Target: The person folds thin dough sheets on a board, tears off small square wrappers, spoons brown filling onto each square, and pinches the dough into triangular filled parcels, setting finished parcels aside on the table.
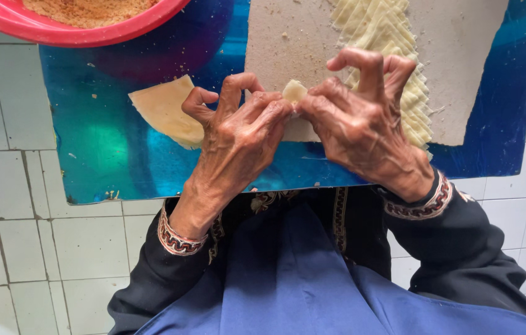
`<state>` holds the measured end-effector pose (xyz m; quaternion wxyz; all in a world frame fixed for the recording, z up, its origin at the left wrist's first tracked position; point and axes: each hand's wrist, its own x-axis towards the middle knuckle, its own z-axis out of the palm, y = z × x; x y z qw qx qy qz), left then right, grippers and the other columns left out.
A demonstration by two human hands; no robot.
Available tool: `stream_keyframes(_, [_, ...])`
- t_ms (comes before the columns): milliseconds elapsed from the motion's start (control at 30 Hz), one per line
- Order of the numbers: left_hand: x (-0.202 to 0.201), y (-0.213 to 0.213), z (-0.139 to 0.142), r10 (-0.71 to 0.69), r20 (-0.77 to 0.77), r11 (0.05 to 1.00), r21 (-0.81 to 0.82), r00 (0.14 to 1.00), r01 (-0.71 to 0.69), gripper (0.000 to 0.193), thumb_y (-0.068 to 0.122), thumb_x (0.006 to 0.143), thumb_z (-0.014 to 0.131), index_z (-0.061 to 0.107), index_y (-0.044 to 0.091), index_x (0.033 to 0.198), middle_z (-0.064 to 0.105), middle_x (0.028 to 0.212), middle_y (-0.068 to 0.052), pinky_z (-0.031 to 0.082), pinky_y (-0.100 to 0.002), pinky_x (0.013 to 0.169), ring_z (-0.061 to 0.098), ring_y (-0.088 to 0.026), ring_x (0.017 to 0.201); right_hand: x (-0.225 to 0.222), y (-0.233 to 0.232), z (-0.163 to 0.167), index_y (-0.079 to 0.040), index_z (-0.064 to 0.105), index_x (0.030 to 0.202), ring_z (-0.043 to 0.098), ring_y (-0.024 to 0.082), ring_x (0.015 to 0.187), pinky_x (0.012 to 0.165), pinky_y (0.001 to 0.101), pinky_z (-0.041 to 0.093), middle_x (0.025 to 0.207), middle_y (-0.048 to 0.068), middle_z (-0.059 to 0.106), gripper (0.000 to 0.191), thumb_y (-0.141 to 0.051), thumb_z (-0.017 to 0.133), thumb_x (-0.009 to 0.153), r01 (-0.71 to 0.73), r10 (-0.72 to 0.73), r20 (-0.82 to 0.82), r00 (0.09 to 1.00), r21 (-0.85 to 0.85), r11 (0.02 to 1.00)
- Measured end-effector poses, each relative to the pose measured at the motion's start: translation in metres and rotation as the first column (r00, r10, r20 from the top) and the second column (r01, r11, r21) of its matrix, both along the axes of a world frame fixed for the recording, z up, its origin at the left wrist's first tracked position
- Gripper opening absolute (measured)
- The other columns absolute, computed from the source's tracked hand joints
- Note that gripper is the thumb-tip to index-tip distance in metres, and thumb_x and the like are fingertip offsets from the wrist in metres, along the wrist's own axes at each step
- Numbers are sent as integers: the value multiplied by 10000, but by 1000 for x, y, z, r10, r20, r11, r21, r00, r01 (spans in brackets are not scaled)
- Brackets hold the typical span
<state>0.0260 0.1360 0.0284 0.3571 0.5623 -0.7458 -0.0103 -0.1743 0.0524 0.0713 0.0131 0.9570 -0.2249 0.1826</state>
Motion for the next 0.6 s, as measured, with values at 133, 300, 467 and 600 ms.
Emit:
stream_keyframes(133, [-1, -4, 0, 39, 27, 999, 28, 999, -39, 138, 137, 1002, 764, 724, 180, 1127, 627, 999, 79, 243, -489, 949, 521, -158, 1195, 1, -13, -3, -145, 761, 1001, 482, 229, 1272, 982, 479, 249, 935, -50, 676, 130, -242, 821, 938, 10, -10, 12, 1000, 73, 997])
stream_keyframes(300, [2, -8, 0, 14, 15, 1000, 22, 1000, -14, 126, 134, 967, 758, 716, 182, 1076, 640, 1062, 67, 238, -503, 916, 493, -213, 1174, -2, -27, -9, -194, 758, 1013, 469, 255, 1195, 936, 486, 239, 933, -69, 679, 169, -290, 841, 902, 30, -34, 6, 999, 331, 943])
stream_keyframes(467, [3, -7, 2, 8, 70, 998, 56, 998, -12, 166, 129, 915, 761, 724, 185, 1066, 624, 1068, 50, 250, -526, 926, 521, -204, 1151, -1, -28, -14, -192, 759, 1020, 480, 238, 1200, 935, 465, 246, 954, -78, 700, 98, -215, 819, 946, 41, -37, -20, 999, 274, 961])
stream_keyframes(600, [4, -5, 1, -14, 41, 999, 31, 999, 13, 182, 194, 949, 784, 718, 166, 1116, 614, 1063, 49, 250, -537, 920, 530, -203, 1121, 0, -12, -6, -132, 765, 1070, 480, 230, 1249, 971, 460, 266, 1051, -37, 706, 137, -180, 799, 946, -6, 8, -36, 999, 50, 999])
